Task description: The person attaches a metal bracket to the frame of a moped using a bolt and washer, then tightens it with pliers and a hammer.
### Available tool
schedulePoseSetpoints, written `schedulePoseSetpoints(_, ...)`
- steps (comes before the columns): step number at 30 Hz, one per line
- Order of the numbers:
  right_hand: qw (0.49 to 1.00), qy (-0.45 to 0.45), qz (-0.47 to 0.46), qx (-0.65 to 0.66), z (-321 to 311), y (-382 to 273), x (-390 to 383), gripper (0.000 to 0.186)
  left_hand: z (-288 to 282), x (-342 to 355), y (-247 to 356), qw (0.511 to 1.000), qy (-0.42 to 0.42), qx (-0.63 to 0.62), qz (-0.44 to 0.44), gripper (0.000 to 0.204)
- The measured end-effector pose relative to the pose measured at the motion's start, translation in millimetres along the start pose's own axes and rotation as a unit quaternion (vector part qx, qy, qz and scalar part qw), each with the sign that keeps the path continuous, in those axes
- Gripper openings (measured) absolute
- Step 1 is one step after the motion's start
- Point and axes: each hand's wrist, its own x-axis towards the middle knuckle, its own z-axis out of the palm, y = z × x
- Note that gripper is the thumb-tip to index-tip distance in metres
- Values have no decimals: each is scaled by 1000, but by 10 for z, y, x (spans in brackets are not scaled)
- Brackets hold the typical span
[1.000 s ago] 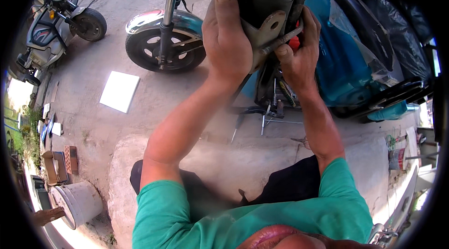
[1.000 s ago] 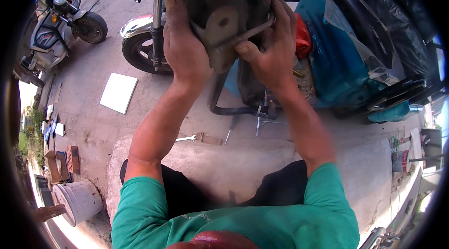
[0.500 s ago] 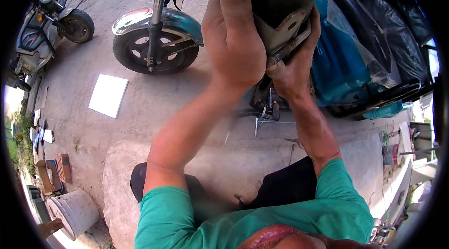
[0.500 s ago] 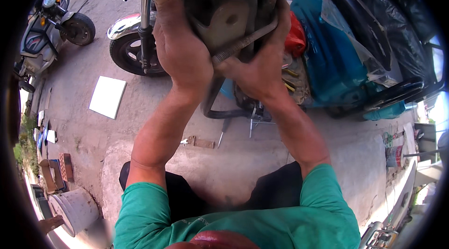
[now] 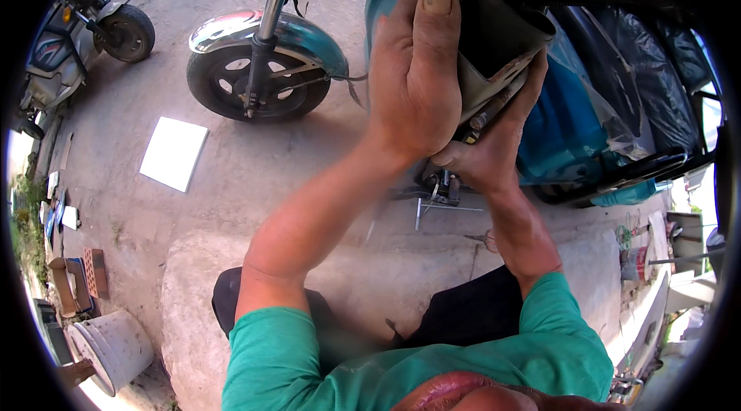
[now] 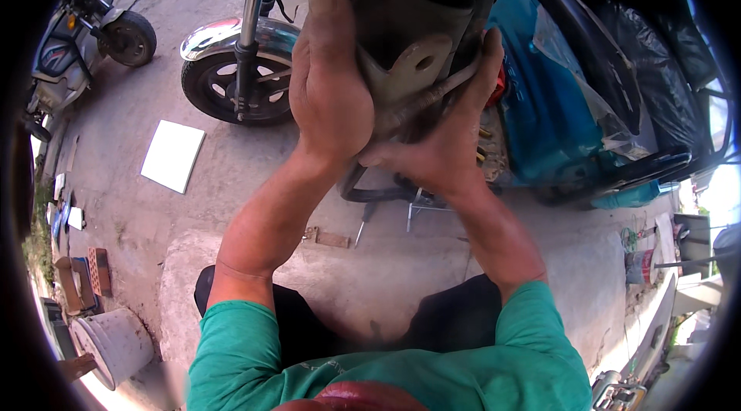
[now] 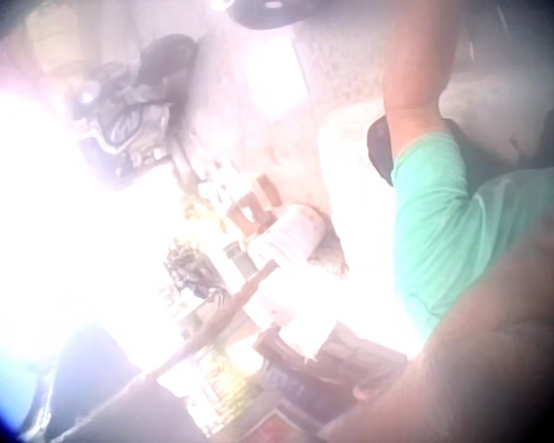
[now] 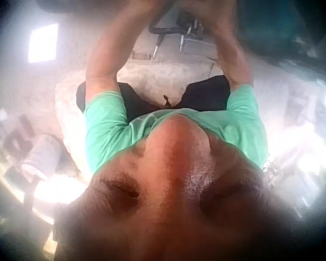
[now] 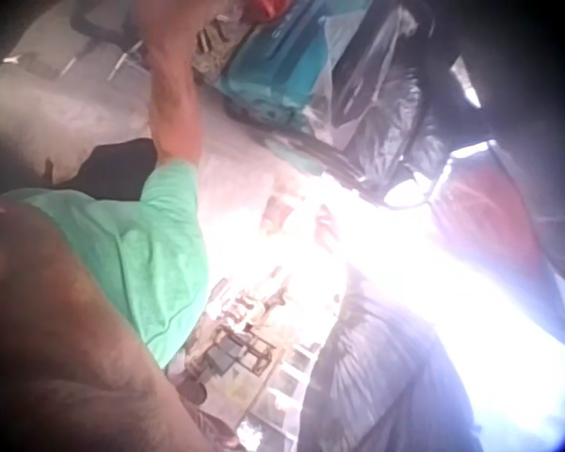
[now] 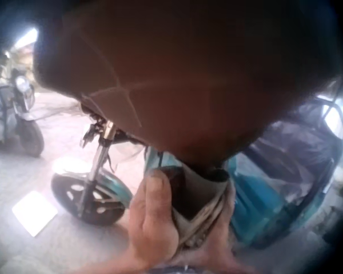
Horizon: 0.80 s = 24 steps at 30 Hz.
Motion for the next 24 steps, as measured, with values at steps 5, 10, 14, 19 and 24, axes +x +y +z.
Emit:
schedulePoseSetpoints(5,993,37,-19,-115,93,62,-38,164,-93,12,-45,1000,-19,21,4,50)
schedulePoseSetpoints(10,984,68,-66,-152,106,122,-2,144,-262,-4,-110,995,-46,77,-36,51)
schedulePoseSetpoints(14,977,47,-72,-195,59,102,11,146,-431,-35,-203,988,-133,-20,-76,84)
schedulePoseSetpoints(19,989,42,-58,-133,43,78,16,141,-512,-26,-244,963,-216,-62,-149,116)
schedulePoseSetpoints(24,986,49,-76,-142,66,54,23,133,-480,-44,-152,961,-204,-57,-179,110)
